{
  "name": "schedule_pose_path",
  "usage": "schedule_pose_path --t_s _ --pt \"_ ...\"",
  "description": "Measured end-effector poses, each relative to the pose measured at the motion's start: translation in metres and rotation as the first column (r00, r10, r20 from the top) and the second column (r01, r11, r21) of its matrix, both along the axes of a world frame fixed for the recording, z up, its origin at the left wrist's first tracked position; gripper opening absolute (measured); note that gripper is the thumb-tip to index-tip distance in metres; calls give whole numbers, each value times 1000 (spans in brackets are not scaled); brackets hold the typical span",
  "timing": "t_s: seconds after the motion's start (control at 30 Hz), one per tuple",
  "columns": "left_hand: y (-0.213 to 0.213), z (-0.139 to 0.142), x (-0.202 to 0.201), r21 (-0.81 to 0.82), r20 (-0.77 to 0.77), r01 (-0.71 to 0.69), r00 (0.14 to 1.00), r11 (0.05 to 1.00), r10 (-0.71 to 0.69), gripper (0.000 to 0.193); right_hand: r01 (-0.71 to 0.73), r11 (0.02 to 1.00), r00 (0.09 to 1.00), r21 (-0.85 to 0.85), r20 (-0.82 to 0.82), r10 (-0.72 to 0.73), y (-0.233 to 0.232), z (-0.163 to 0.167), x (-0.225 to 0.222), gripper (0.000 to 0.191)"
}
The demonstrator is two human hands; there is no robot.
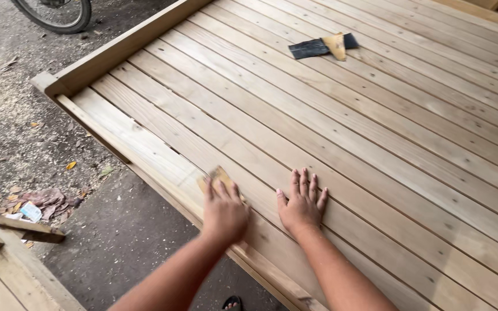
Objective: The person sands the slatted wooden surface of a large furniture frame by hand, rubbing a piece of sandpaper back and forth across the planks. They work over different sections of the panel, sanding the flat slats and then the edge rail of the frame.
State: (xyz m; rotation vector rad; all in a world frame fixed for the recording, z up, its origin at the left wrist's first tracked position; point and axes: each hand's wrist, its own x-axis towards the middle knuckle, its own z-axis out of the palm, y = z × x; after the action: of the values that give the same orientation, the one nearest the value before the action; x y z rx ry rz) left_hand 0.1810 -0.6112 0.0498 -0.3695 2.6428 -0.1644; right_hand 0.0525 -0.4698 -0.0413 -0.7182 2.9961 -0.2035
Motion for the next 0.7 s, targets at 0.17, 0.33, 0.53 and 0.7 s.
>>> schedule_pose_path --t_s 0.17,0.33,0.53,0.7 --pt "-174 -10 -48 40 -188 -407 894 913 407 66 21 1000 992 -8 -123 -22 -28 8 -5 74" --pt "-250 -25 -85 206 -259 -501 800 840 541 60 14 1000 989 -17 -148 -17 -32 6 -7 73" --pt "-104 -55 -97 305 -489 8 859 952 149 51 -9 948 993 -317 -116 -30 -22 -2 -13 66" --pt "3 -58 -72 476 -501 305 865 825 -30 49 13 707 1000 -707 13 -6 -1 -9 -13 67"
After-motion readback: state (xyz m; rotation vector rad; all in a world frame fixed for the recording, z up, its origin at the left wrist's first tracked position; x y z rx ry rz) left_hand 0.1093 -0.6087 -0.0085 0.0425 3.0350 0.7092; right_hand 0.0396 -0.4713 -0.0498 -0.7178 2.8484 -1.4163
